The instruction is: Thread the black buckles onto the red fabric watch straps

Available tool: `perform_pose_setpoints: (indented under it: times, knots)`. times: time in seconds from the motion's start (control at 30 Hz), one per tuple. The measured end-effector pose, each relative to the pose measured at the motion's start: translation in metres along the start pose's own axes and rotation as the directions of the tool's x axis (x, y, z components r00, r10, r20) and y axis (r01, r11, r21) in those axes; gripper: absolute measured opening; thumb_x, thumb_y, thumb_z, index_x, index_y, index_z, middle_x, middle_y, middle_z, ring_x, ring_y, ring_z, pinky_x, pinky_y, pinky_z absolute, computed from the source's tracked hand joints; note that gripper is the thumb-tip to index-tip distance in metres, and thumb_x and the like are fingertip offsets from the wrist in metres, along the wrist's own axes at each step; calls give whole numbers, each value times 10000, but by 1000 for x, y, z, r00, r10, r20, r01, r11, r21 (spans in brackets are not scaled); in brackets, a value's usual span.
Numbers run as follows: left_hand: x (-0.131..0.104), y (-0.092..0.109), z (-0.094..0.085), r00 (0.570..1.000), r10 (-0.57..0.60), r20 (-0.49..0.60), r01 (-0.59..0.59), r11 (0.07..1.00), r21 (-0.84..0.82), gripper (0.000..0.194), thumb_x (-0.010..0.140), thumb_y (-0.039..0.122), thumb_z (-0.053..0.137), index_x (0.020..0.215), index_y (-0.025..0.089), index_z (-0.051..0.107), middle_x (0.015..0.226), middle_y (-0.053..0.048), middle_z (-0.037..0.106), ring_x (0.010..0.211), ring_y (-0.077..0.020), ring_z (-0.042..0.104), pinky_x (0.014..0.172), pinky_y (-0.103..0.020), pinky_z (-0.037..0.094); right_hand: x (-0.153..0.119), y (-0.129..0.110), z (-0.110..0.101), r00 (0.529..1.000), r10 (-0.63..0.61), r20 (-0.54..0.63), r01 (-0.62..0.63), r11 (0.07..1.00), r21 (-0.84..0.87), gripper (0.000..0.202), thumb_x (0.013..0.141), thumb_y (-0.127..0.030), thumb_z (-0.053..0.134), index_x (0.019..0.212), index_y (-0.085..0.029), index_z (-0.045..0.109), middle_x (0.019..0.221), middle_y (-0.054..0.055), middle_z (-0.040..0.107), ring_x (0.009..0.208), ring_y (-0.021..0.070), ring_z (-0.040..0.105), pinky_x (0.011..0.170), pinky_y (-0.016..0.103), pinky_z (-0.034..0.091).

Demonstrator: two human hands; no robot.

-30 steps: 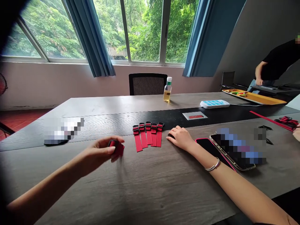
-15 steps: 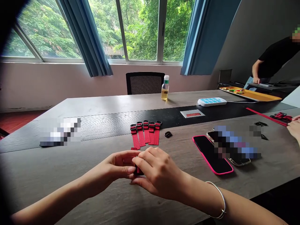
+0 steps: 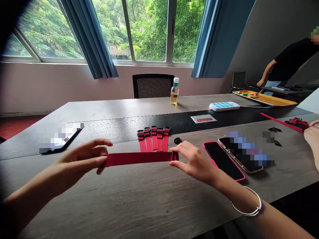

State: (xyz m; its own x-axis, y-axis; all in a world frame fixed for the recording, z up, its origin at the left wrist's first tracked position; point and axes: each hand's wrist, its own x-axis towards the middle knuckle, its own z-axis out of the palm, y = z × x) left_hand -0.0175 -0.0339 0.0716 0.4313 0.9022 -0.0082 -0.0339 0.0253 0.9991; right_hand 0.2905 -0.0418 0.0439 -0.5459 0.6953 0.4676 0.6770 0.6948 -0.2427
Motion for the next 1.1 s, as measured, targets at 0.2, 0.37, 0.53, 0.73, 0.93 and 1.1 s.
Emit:
perform_pose_setpoints:
  times: [0.2, 0.37, 0.53, 0.73, 0.93, 1.1]
  knots:
    - [-19, 26, -33, 989, 42, -144, -32, 997, 75, 141, 639, 261, 704, 767, 223, 658, 558, 35, 587, 472, -97, 468, 438, -207, 347, -11, 55, 13, 978, 172, 119, -141, 961, -237, 228, 837, -359, 568, 927, -152, 604, 844, 86, 656, 803, 219, 627, 702, 339, 515]
    - [-18, 27, -41, 974, -34, -223, 54, 995, 83, 88, 685, 271, 591, 688, 212, 656, 523, 29, 569, 477, -99, 476, 466, -227, 349, -1, 73, 32, 951, 278, 136, -177, 850, -496, 329, 838, -416, 546, 977, -118, 566, 802, 100, 663, 727, 233, 638, 607, 310, 479]
    - [9, 2, -20, 991, -94, -96, 116, 956, 269, 157, 679, 287, 593, 743, 167, 672, 504, 23, 531, 498, -100, 479, 513, -239, 403, 8, 74, 35, 965, 232, 120, -126, 816, -564, 402, 863, -493, 467, 989, -123, 559, 831, 125, 653, 740, 260, 606, 610, 318, 416]
    - [-12, -23, -6, 980, -125, 155, -24, 698, 716, 210, 816, 277, 464, 947, 197, 608, 969, -61, 618, 848, -190, 570, 768, -333, 462, 2, 49, 31, 996, -74, 44, 85, 765, -638, 317, 933, -345, 345, 938, -135, 583, 800, 98, 612, 711, 216, 541, 605, 296, 352]
    - [-33, -33, -14, 941, -299, 158, -65, 301, 952, 157, 774, 154, 507, 883, 220, 600, 951, -42, 578, 868, -206, 555, 718, -282, 438, 6, 32, 32, 987, -138, 84, 162, 832, -530, 282, 932, -299, 356, 911, -147, 593, 814, 87, 613, 734, 205, 535, 630, 290, 374]
    - [-7, -42, -12, 969, -238, 58, 21, 317, 948, 265, 815, 222, 455, 1071, 201, 519, 883, -45, 606, 766, -194, 585, 674, -278, 420, 15, 27, 35, 986, -122, 117, 163, 869, -468, 252, 915, -308, 402, 880, -157, 601, 805, 77, 621, 725, 198, 539, 634, 292, 391]
